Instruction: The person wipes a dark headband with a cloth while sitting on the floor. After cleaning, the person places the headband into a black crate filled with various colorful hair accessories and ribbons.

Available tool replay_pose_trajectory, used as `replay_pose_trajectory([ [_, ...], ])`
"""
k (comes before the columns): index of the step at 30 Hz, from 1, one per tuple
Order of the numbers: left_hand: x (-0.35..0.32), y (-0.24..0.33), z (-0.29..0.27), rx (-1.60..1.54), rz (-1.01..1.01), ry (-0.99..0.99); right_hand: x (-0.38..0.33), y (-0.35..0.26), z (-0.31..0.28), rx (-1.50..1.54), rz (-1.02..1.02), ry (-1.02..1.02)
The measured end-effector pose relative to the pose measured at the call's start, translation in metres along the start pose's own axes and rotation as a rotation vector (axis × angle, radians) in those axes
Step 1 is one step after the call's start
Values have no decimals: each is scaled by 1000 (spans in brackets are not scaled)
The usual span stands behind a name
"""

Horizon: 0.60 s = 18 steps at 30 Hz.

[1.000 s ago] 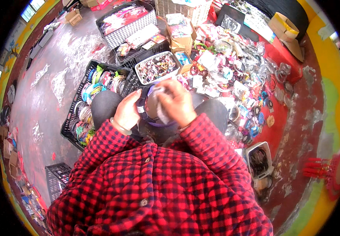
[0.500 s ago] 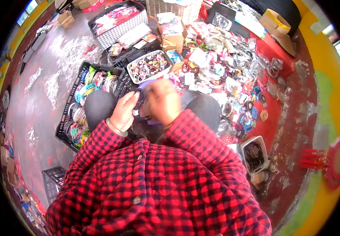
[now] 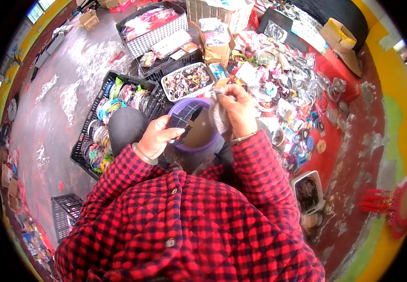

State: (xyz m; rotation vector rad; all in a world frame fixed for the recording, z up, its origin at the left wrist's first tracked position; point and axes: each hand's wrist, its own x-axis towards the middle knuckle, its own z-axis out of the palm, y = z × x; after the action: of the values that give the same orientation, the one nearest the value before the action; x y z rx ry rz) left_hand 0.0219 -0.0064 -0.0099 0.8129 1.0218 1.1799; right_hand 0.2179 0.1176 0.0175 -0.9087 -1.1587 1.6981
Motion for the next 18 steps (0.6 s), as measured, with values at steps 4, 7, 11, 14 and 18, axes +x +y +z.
replay_pose_trajectory([
  [4,-2,-2,9,122,141,-38,10,19,18,-253,-232,-9],
  [7,-1,-4,11,273,229,-45,-3,23,27,-418,-148,-13],
  [11,-1,-2,12,424,327,-21,-10,29,32,-577,-382,27],
  [14,3,-3,8,505,318,89,-26,24,48,-701,-659,-106],
  [18,3,-9,1,389,325,97,-30,20,58,-735,-672,-252],
])
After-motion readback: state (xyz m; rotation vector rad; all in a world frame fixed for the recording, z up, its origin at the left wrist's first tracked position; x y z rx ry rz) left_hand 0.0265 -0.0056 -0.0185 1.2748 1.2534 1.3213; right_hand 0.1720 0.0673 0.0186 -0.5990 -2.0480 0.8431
